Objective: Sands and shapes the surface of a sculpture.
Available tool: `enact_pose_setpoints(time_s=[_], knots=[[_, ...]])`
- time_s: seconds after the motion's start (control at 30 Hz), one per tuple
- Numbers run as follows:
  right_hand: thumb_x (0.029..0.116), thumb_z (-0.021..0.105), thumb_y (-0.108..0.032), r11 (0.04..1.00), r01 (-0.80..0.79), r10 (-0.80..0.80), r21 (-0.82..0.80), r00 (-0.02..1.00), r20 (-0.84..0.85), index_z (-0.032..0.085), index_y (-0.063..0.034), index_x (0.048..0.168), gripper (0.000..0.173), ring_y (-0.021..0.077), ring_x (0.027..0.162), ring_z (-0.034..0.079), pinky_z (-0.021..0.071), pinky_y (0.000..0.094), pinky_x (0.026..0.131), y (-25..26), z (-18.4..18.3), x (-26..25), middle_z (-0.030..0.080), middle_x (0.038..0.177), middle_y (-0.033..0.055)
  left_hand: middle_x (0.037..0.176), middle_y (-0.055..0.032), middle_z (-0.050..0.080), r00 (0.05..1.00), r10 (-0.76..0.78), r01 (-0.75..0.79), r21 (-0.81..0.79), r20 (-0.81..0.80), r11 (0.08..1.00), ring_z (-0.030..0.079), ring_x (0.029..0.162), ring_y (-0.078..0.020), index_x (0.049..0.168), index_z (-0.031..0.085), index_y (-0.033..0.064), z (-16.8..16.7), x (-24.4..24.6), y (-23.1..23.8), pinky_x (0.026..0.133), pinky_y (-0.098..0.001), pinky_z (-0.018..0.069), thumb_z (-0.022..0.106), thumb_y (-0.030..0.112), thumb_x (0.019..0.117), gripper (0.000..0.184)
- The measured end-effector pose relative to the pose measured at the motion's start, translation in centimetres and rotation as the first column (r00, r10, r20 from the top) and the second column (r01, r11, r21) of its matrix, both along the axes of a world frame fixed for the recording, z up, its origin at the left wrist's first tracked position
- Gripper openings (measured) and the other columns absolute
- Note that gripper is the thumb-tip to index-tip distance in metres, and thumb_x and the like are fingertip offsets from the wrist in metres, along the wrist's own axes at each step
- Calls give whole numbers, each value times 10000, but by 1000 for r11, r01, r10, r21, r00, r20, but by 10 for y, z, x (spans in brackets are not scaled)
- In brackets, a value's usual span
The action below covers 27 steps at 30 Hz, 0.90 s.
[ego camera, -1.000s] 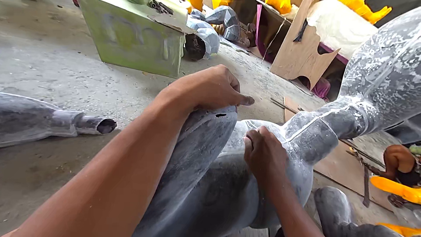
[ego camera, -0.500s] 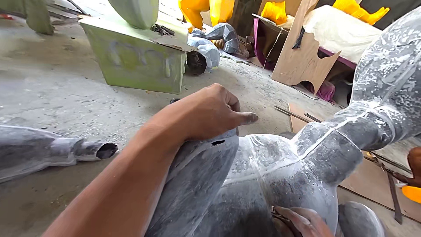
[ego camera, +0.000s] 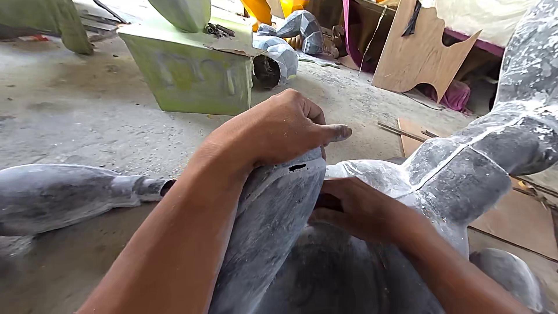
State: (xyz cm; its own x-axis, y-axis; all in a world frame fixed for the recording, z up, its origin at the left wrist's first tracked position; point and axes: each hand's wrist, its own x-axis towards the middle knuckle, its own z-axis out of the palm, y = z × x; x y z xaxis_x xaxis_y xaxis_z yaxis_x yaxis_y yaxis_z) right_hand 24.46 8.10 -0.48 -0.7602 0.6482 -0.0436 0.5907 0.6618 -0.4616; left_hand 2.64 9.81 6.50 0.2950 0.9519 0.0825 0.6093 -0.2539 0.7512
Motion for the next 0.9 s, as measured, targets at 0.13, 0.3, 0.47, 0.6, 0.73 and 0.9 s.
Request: enact_pose_setpoints(time_s=[0.13, 0.3, 0.47, 0.6, 0.73, 0.9], knots=[[984, 694, -275, 995, -99, 100, -19, 995, 27, 721, -135, 1003, 144, 45, 768, 652, 568, 279, 720, 8, 7, -11, 686, 838, -45, 754, 18, 764, 999, -4, 4, -15, 39, 1000, 699, 620, -109, 846, 763, 193, 1, 2, -1, 531, -333, 548, 641, 538, 964, 385], [958, 726, -368, 992, 10, 12, -122, 985, 171, 712, -196, 967, 173, 15, 713, 644, 552, 261, 649, 13, 18, -6, 696, 804, -87, 747, 37, 760, 1000, 7, -7, 10, -18, 1000, 691, 617, -89, 828, 751, 209, 0, 2, -2, 534, -324, 542, 632, 570, 959, 402], [971, 712, -311, 983, -147, 159, -110, 981, 107, 716, -130, 987, 182, 47, 773, 651, 558, 289, 719, 16, 14, -6, 694, 845, -42, 749, 17, 763, 999, -2, 2, 0, 34, 1000, 703, 613, -110, 845, 758, 193, 1, 4, -3, 525, -326, 564, 650, 550, 955, 389], [958, 722, -367, 996, -40, 53, -79, 984, 173, 711, -191, 981, 178, 19, 776, 660, 572, 272, 707, 14, 16, -2, 701, 848, -85, 697, 35, 731, 999, 23, -22, 30, -35, 999, 650, 564, -90, 794, 729, 207, 0, 4, -3, 497, -325, 508, 642, 598, 940, 426], [957, 724, -292, 995, -94, 98, -34, 986, 138, 716, -160, 977, 133, 43, 745, 649, 567, 288, 692, 6, 17, -8, 680, 814, -61, 679, 38, 722, 1000, 2, 0, 46, -23, 999, 621, 540, -83, 800, 736, 208, 3, 8, -5, 492, -332, 477, 645, 592, 942, 420], [919, 767, -311, 999, 14, -10, -30, 995, 101, 725, -214, 934, 107, 5, 685, 657, 584, 254, 625, 4, 17, 5, 704, 783, -104, 671, 37, 701, 998, 6, -3, 45, -55, 999, 619, 567, -92, 785, 729, 184, 3, 11, -5, 536, -363, 487, 658, 589, 940, 440]])
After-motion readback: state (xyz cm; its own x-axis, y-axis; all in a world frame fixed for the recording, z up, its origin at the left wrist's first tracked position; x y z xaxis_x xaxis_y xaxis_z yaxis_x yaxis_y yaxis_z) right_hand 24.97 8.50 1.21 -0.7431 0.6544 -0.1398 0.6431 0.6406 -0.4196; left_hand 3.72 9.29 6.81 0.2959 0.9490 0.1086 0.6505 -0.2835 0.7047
